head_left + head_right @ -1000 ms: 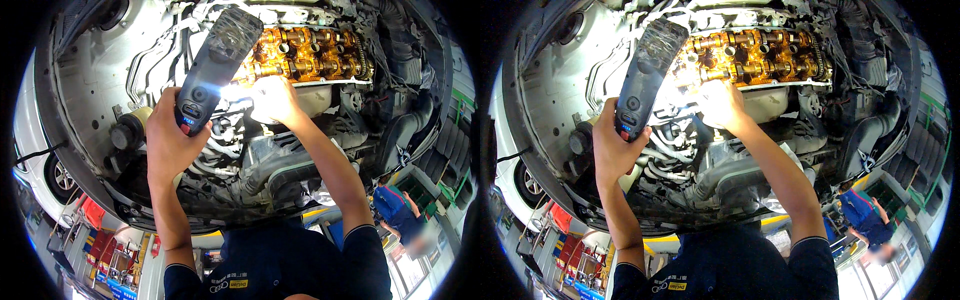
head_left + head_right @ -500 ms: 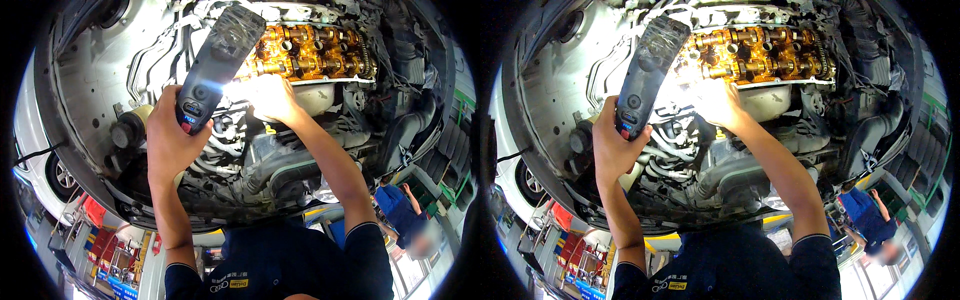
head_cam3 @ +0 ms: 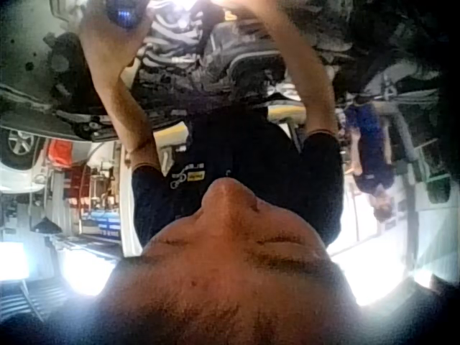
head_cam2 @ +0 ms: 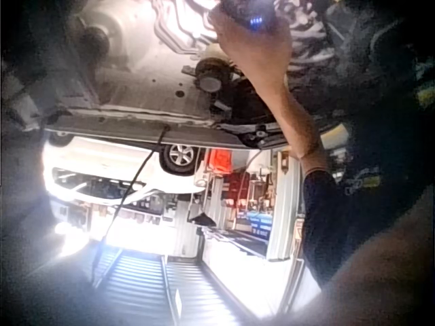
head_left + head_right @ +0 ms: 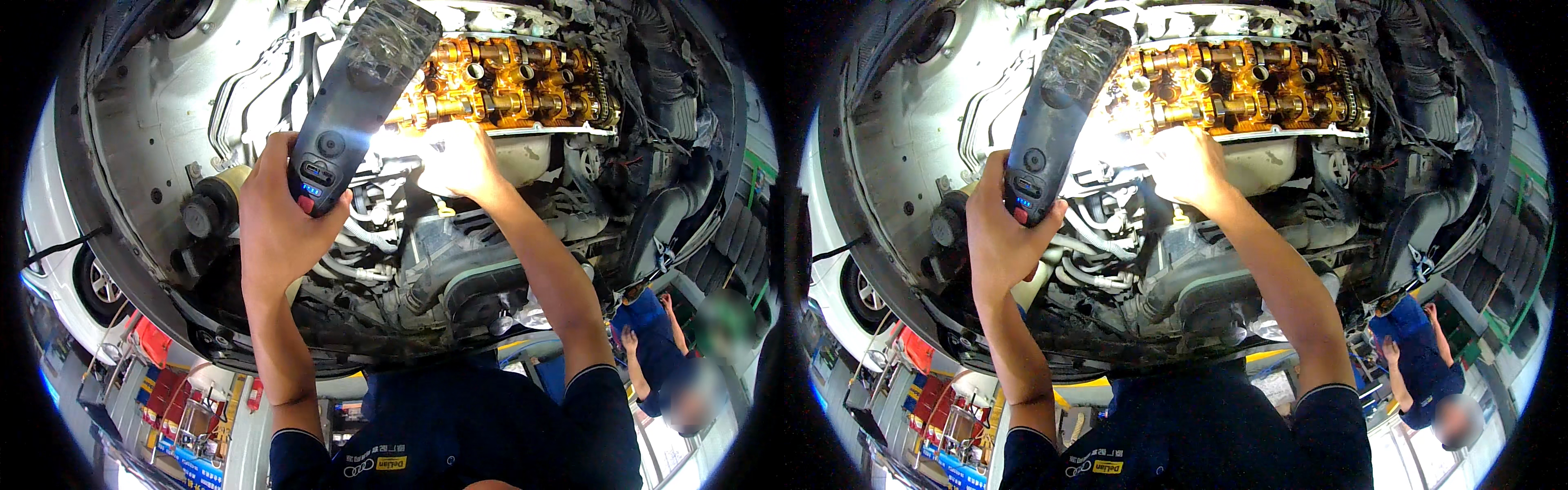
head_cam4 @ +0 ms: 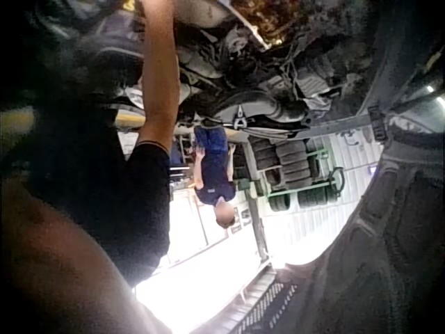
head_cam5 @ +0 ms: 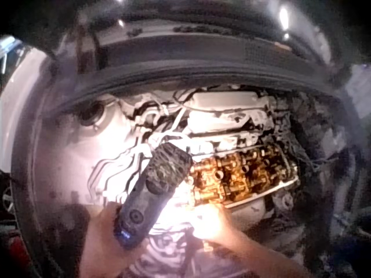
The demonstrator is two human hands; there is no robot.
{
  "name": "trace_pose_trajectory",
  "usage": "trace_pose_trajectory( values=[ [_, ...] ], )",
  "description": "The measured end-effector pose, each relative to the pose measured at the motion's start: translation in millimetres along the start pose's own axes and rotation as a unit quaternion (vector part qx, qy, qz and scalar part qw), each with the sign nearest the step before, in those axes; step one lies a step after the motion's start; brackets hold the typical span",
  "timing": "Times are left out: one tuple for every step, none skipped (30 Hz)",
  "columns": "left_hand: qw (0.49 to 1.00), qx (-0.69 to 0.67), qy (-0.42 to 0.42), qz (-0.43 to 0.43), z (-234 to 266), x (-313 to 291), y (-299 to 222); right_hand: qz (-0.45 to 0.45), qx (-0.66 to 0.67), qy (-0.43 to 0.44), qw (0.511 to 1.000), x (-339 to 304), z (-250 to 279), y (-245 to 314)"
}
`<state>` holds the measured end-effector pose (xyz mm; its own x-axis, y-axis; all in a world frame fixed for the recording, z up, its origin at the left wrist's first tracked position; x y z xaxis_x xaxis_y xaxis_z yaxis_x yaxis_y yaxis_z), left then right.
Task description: The person uses a handheld electric tool to clean the exposed engine block of a car. They systematically move the tool across the metallic surfaces of the cylinder head while illuminating the area with a flashlight. The person then wipes the engine with a cloth and cleans their hands.
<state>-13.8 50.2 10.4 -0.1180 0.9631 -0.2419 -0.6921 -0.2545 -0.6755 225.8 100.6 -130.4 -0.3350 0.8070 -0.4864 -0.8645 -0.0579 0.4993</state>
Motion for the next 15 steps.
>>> trace_pose_trajectory(
  values=[
    [1.000, -0.006, 0.002, 0.008, -0.3, 1.1, -2.4, 0.004, 0.015, -0.029, 0.999, -2.2, -1.5, -0.6],
    [1.000, 0.001, 0.005, 0.016, -1.4, 0.9, -3.0, 0.038, 0.036, -0.062, 0.997, -4.0, -7.1, 0.9],
    [1.000, 0.011, 0.008, 0.020, -2.2, 1.4, -6.0, 0.071, 0.058, -0.099, 0.991, -4.7, -13.0, 2.9],
    [1.000, 0.017, 0.012, 0.022, -3.0, 1.8, -8.4, 0.067, 0.035, -0.100, 0.992, -4.9, -11.3, 7.7],
    [1.000, 0.022, 0.011, 0.017, -1.8, -0.1, -9.2, 0.066, 0.015, -0.098, 0.993, -4.2, -12.8, 14.6],
    [1.000, 0.019, 0.008, 0.008, -1.2, -1.3, -8.8, 0.065, -0.007, -0.097, 0.993, -3.7, -12.2, 21.1],
    [0.999, 0.018, 0.004, -0.026, -3.5, -1.1, -6.1, 0.078, 0.005, -0.099, 0.992, -4.1, -13.2, 18.7],
    [0.999, 0.007, -0.010, -0.043, -5.0, -0.3, -11.1, 0.089, 0.018, -0.101, 0.991, -8.3, -9.0, 13.9],
    [1.000, 0.000, 0.002, -0.010, -4.4, -2.8, -11.1, 0.108, 0.106, -0.132, 0.980, -20.1, 7.9, 18.5],
    [1.000, -0.008, 0.014, 0.022, -4.4, -3.7, -10.7, 0.085, 0.123, -0.118, 0.982, -24.8, 17.0, 17.3],
    [1.000, 0.005, 0.014, 0.009, -6.5, -2.3, -8.9, 0.107, 0.098, -0.118, 0.982, -28.5, 29.5, 11.8],
    [1.000, 0.006, 0.013, 0.006, -6.3, -2.6, -8.8, 0.130, 0.074, -0.118, 0.982, -34.8, 43.6, 4.9],
    [1.000, 0.008, 0.013, 0.004, -6.4, -3.7, -7.4, 0.086, 0.126, -0.093, 0.984, -38.7, 58.0, -10.7],
    [1.000, 0.011, 0.014, 0.004, -6.1, -5.2, -6.1, 0.041, 0.177, -0.067, 0.981, -44.0, 73.6, -30.0],
    [1.000, 0.011, 0.014, 0.002, -5.7, -4.8, -6.0, 0.037, 0.152, -0.105, 0.982, -53.7, 91.7, -52.7]
  ],
)
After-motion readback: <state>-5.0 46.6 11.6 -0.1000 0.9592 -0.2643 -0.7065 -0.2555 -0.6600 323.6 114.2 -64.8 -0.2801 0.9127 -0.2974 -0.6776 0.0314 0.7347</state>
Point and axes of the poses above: each hand's wrist, its own x-axis towards the middle knuckle, its own z-axis out of the back of the hand, y = z × x, the point moved 4 cm from there along x, towards the middle knuckle, and after that the axes turned 1 degree about z, right-handed, at the moved point
